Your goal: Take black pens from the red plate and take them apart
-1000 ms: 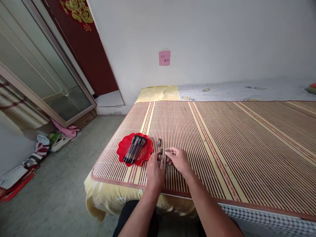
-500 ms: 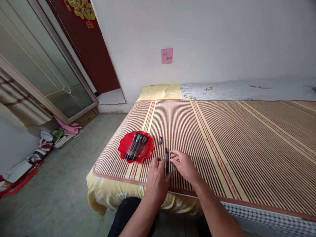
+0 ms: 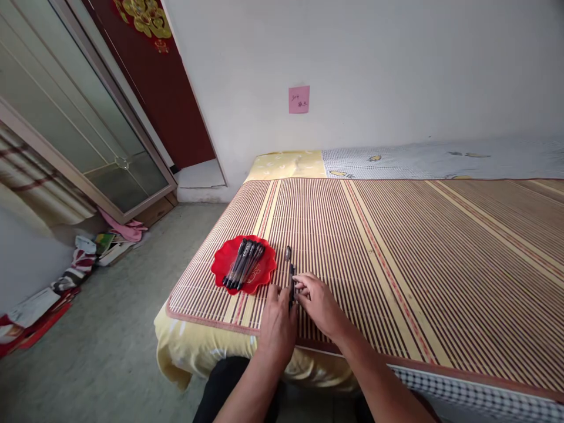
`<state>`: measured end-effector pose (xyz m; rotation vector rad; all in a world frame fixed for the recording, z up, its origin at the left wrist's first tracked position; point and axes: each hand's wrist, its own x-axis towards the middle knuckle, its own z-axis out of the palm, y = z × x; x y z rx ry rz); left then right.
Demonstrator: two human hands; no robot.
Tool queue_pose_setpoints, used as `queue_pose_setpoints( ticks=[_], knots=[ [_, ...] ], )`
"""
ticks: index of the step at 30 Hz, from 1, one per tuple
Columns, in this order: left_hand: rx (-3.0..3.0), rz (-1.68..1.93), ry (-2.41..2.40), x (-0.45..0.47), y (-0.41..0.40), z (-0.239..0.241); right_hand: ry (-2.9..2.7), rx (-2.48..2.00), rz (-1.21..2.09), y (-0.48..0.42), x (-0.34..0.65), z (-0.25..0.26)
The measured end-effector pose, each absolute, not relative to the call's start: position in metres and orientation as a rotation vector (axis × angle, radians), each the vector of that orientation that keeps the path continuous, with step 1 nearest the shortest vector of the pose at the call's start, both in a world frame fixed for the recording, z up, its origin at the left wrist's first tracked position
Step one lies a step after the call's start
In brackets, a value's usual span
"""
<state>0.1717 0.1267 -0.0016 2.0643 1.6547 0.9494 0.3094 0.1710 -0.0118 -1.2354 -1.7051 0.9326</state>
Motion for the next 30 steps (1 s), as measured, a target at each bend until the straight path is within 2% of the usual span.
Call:
queue_pose_setpoints(
  ticks=[13,30],
  knots=[
    [2.039,1.018,1.690,0.167,0.129,-0.004,-1.928,-1.190,0.675,0.164,0.302,-0.018],
    [2.038,0.962,1.725,0.165,0.131,0.001,-2.042,-1.219,0.592,0.159,0.302,-0.007]
  ],
)
